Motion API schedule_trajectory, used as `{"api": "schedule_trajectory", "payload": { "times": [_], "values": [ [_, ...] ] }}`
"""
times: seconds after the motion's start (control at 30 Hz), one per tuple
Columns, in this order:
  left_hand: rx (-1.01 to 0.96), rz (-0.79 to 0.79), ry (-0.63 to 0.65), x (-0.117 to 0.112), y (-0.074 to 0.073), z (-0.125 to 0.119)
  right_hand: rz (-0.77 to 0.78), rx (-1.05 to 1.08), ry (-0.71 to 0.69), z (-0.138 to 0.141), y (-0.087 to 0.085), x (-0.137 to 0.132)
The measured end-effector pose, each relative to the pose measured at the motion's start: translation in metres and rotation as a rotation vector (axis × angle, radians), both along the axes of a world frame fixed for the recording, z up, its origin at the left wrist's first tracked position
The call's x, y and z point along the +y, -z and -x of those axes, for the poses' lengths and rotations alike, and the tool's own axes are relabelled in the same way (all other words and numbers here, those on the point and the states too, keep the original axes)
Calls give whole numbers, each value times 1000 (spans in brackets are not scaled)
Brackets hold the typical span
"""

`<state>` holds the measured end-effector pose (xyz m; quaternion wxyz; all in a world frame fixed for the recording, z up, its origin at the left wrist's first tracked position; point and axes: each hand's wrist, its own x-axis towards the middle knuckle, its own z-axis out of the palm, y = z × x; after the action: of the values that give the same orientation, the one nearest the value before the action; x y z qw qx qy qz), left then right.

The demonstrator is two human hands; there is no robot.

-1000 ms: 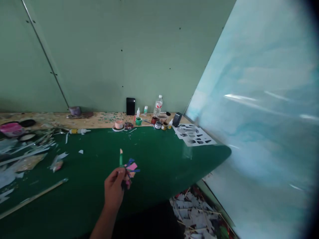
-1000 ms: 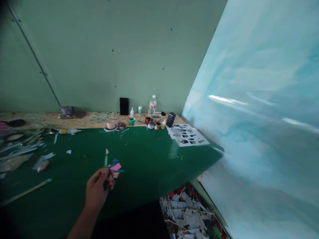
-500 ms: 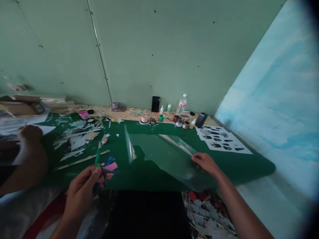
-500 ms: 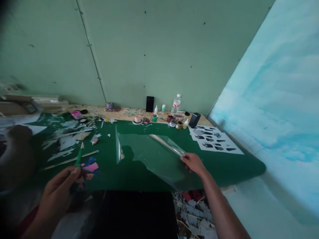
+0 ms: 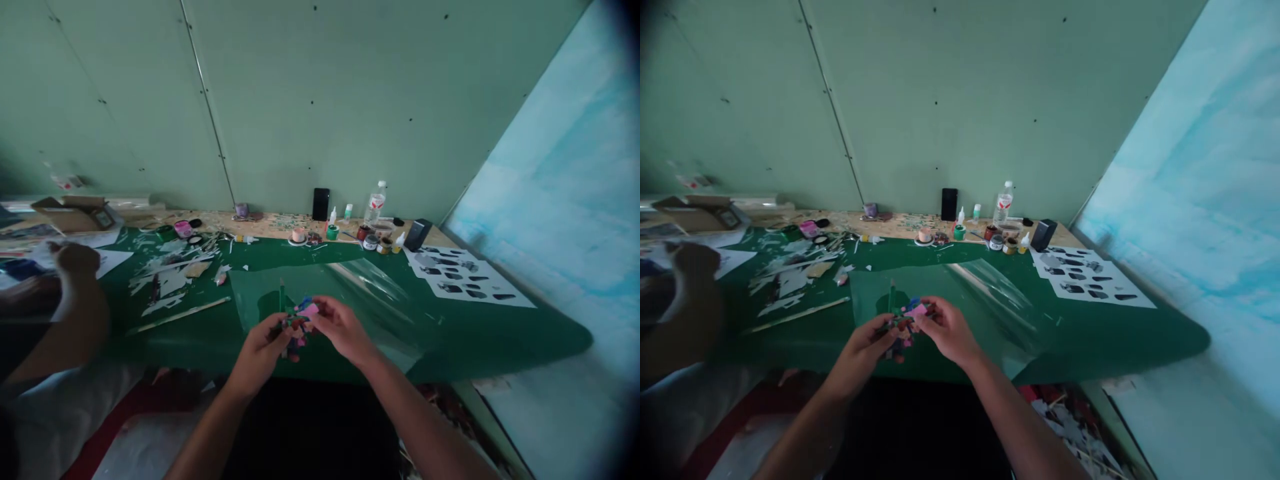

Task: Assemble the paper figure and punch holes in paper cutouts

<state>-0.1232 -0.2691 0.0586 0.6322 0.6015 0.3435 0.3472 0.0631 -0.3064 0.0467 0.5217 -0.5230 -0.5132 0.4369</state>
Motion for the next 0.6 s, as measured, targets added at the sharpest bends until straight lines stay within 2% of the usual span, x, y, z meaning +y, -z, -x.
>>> {"api": "schedule_trajectory", "payload": {
  "times": [0.1, 0.27, 0.33, 0.4, 0.47, 0.6],
  "values": [
    [66, -78, 27, 6, 10, -7, 27, -11, 71, 3, 5, 13],
    [413, -615, -203, 47, 50, -15, 181, -25, 239, -45, 21, 32],
    [490, -705, -228, 61, 68, -20, 261, -36, 331, -62, 25, 45],
    [513, -705, -240, 68, 82, -25, 293, -56, 410, -74, 25, 71],
    [531, -691, -226, 69, 89, -26, 293, -61, 464, -79, 19, 108],
    [542, -664, -131, 69, 90, -17, 315, -14, 548, -80, 3, 193]
  ]
}}
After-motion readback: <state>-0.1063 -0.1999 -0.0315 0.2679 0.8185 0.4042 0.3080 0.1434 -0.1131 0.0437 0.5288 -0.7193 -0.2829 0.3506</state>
